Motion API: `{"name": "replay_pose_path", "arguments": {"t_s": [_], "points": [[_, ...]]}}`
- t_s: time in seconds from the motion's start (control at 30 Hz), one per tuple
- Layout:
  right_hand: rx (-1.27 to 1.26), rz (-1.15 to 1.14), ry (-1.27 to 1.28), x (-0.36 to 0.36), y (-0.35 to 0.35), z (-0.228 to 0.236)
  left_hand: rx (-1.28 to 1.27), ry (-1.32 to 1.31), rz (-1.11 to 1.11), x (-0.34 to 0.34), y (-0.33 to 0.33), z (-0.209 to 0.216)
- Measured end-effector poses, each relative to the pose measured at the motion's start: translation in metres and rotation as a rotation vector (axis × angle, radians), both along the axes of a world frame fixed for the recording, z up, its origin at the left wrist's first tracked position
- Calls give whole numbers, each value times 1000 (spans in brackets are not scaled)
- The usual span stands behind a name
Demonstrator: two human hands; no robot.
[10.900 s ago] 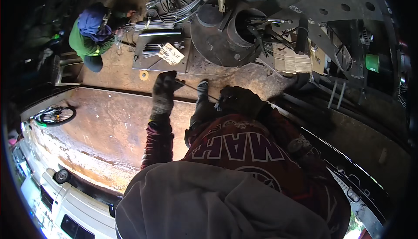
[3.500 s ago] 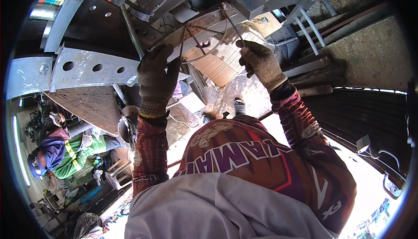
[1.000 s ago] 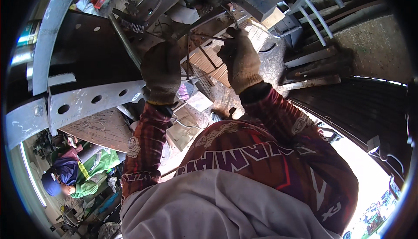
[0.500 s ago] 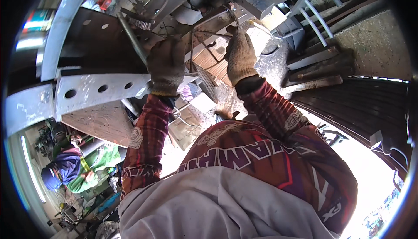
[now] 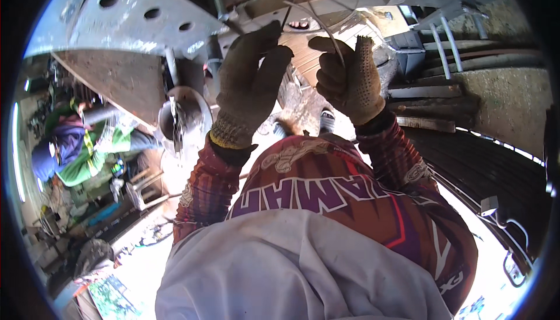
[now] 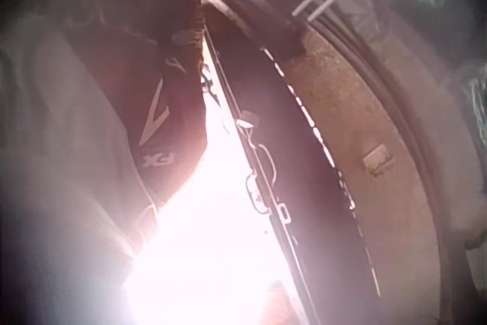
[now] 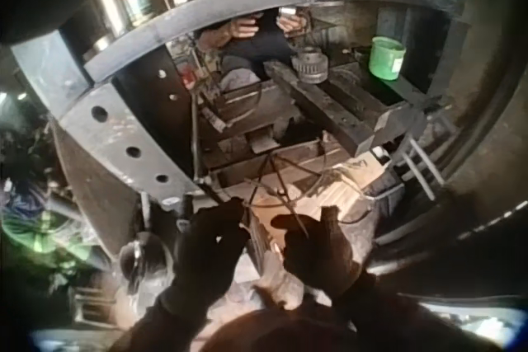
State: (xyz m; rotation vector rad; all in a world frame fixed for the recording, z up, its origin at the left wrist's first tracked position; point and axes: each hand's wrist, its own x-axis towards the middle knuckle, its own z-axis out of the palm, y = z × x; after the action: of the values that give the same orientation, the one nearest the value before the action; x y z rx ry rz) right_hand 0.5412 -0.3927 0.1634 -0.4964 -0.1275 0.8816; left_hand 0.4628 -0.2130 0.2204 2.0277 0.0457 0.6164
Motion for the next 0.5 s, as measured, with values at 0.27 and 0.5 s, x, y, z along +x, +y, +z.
{"name": "replay_pose_path", "arguments": {"t_s": [0.27,0.5], "points": [[-450,632,-490,-10,20,24,214,362,62,-96,24,24],[-291,705,-330,-8,59,30,-505,289,392,-181,34,-2]]}}
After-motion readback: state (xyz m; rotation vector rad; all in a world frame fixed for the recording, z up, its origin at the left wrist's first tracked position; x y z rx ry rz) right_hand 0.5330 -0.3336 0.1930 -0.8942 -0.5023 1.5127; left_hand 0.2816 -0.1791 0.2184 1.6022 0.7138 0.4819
